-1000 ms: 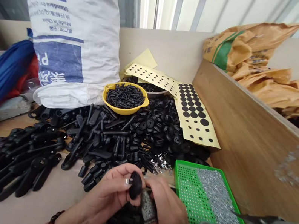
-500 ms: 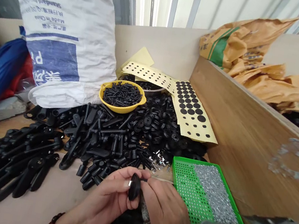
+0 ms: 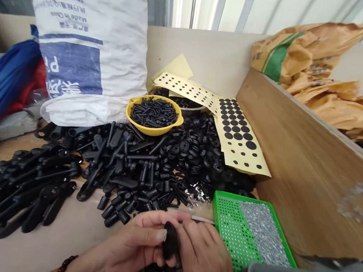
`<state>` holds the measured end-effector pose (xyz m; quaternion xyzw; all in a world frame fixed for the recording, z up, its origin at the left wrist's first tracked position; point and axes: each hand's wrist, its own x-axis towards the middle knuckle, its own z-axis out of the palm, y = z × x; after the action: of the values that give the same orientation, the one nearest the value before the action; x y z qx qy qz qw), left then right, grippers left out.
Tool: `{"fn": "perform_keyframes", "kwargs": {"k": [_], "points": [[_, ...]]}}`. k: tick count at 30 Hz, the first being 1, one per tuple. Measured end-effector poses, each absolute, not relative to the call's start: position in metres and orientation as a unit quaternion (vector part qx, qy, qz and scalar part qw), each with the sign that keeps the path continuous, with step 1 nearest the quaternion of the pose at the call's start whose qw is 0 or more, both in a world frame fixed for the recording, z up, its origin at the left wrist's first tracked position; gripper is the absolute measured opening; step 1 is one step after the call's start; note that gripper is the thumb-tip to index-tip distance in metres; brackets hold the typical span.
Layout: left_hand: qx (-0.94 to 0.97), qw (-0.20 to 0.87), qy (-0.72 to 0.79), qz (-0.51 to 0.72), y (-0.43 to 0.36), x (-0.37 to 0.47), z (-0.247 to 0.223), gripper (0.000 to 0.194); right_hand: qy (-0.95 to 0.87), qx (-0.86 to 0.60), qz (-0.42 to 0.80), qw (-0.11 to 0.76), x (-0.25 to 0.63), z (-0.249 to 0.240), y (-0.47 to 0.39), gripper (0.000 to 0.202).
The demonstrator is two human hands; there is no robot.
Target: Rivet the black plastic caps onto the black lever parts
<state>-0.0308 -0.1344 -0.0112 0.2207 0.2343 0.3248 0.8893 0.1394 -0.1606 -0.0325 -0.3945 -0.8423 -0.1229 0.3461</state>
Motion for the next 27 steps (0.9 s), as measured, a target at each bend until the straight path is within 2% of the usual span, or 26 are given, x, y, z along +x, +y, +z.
{"fn": "perform_keyframes", "kwargs": {"k": [4, 10, 20, 23, 27], "points": [[0.213, 0.882, 0.258, 0.331, -0.137, -0.029, -0.01, 0.043, -0.838, -0.401, -0.134, 0.345, 0.142, -0.034, -0.165, 0.034], [0.201, 0.863, 0.291, 0.361, -0.143, -0.028, -0.009, 0.027, -0.835, -0.423, -0.086, 0.343, 0.14, -0.031, -0.168, 0.035], [0.185, 0.876, 0.273, 0.353, -0.153, -0.03, -0.013, 0.03, -0.825, -0.435, -0.155, 0.327, 0.132, -0.028, -0.175, 0.035], [0.184, 0.874, 0.279, 0.354, -0.154, -0.03, -0.014, 0.026, -0.834, -0.422, -0.113, 0.337, 0.133, -0.03, -0.177, 0.033], [0.202, 0.869, 0.288, 0.348, -0.153, -0.034, -0.014, 0.027, -0.843, -0.414, 0.01, 0.344, 0.137, -0.028, -0.177, 0.024]]}}
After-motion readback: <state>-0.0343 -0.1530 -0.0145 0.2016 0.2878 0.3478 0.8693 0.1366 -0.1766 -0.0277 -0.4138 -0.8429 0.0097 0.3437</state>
